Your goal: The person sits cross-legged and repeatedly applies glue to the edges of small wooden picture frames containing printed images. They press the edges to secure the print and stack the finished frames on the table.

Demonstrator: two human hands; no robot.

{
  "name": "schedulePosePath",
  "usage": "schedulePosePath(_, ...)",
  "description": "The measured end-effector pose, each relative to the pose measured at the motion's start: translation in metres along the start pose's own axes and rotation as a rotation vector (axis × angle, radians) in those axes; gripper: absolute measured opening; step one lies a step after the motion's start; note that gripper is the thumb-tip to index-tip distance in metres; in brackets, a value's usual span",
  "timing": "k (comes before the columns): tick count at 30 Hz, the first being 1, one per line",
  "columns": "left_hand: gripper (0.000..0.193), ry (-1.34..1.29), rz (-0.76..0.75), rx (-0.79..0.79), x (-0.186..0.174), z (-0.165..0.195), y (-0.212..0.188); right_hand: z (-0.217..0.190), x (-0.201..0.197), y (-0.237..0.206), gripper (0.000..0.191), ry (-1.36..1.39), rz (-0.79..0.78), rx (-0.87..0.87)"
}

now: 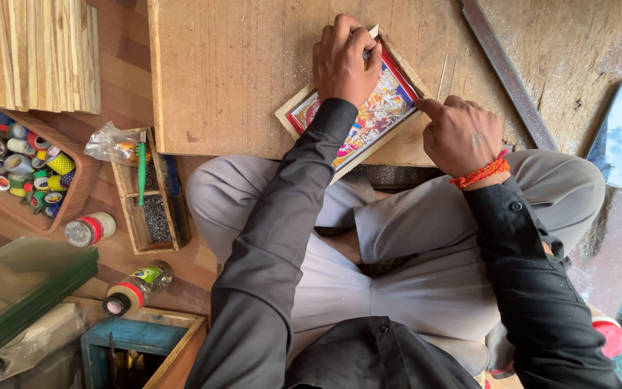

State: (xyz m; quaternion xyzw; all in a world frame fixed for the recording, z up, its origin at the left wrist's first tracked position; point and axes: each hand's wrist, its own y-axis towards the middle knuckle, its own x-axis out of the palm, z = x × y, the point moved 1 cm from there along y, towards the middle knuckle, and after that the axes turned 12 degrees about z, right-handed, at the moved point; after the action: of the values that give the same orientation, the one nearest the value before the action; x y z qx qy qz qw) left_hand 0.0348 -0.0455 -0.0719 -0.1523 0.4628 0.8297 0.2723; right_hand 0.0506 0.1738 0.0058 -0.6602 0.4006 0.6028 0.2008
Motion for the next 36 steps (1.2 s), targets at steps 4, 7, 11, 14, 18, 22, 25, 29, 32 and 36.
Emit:
schedulePosePath(4, 0.026, 0.008, -0.017, -0.003, 0.0, 0.0, -0.001, 0.004, 0.002, 0.0, 0.039, 0.034, 0.009, -0.015)
schedulePosePath(7, 0.028, 0.027, 0.01, 0.012, 0.002, 0.0, -0.001, 0.006, 0.003, -0.001, 0.038, 0.017, 0.012, -0.016)
schedulePosePath(11, 0.036, 0.076, -0.021, -0.062, 0.01, -0.006, -0.001, 0.006, -0.001, -0.003, 0.029, 0.041, 0.021, -0.031)
schedulePosePath(14, 0.029, 0.059, -0.101, -0.081, 0.014, -0.013, -0.004, 0.004, -0.006, -0.005, 0.035, 0.079, 0.021, -0.01)
schedulePosePath(18, 0.01, 0.027, -0.215, 0.191, 0.008, -0.017, -0.016, 0.003, -0.011, -0.007, 0.049, 0.091, 0.014, 0.036)
schedulePosePath(22, 0.029, 0.072, -0.378, 0.309, -0.007, -0.022, -0.015, 0.005, -0.012, -0.005, 0.056, 0.057, -0.005, 0.064)
schedulePosePath(25, 0.042, 0.015, -0.408, 0.271, -0.021, -0.027, -0.006, 0.006, -0.011, -0.004, 0.059, 0.053, -0.04, 0.094)
schedulePosePath(29, 0.043, 0.02, -0.409, 0.287, -0.029, -0.014, -0.003, 0.007, -0.01, -0.006, 0.058, 0.071, -0.032, 0.095)
schedulePosePath(32, 0.035, 0.021, -0.505, 0.335, -0.03, 0.008, -0.009, 0.008, -0.01, -0.008, 0.055, 0.068, -0.041, 0.109)
schedulePosePath(36, 0.035, -0.01, -0.751, 0.414, -0.032, 0.036, -0.027, 0.008, -0.01, -0.008, 0.056, 0.091, -0.016, 0.085)
